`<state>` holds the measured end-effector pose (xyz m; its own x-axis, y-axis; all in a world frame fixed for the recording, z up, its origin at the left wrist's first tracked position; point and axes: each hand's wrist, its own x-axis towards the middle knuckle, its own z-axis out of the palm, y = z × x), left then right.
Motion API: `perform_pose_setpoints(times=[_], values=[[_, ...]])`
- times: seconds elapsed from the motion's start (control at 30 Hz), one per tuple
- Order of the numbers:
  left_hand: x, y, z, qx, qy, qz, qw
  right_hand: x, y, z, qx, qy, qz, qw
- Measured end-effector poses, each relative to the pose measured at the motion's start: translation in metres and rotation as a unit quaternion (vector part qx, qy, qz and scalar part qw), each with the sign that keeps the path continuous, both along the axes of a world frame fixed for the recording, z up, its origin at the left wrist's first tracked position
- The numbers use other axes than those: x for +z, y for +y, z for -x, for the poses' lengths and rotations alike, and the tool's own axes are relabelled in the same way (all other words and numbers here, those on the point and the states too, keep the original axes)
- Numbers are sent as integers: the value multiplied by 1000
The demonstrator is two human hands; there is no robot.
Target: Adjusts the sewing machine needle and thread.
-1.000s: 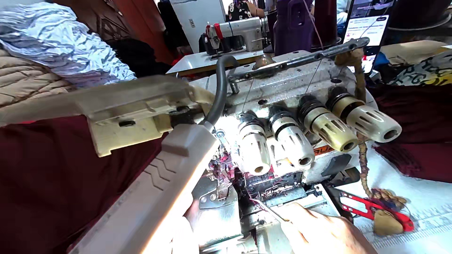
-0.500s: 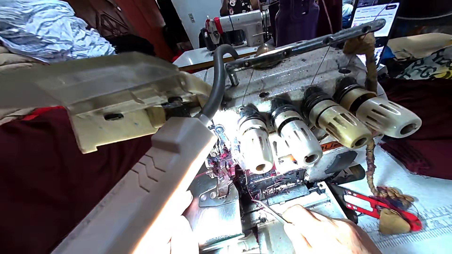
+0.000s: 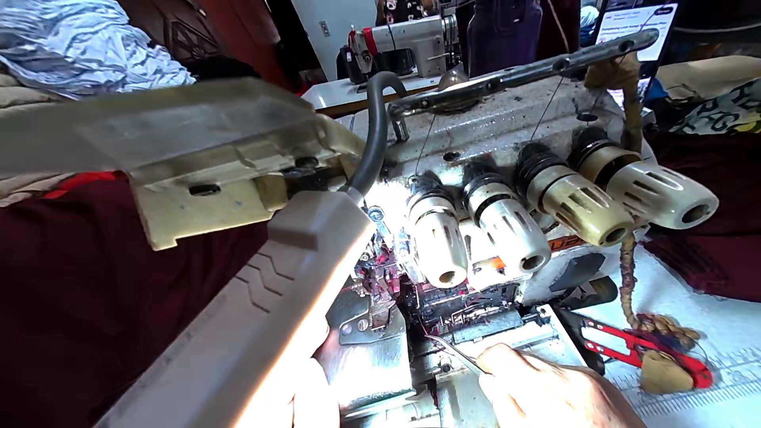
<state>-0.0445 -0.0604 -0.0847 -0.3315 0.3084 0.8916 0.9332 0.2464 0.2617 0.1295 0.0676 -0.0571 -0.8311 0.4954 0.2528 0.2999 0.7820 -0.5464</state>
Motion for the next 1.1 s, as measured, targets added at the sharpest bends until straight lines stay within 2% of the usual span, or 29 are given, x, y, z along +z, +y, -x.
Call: perform_pose_setpoints(times=[0.33,1.1], values=[[-1,-1,1,0,-1,-1,1000,-7,-2,2,-13,29,-34,999],[-2,-1,0,12,2,9,1000,-6,-2,-1,-3,22,-37,999]])
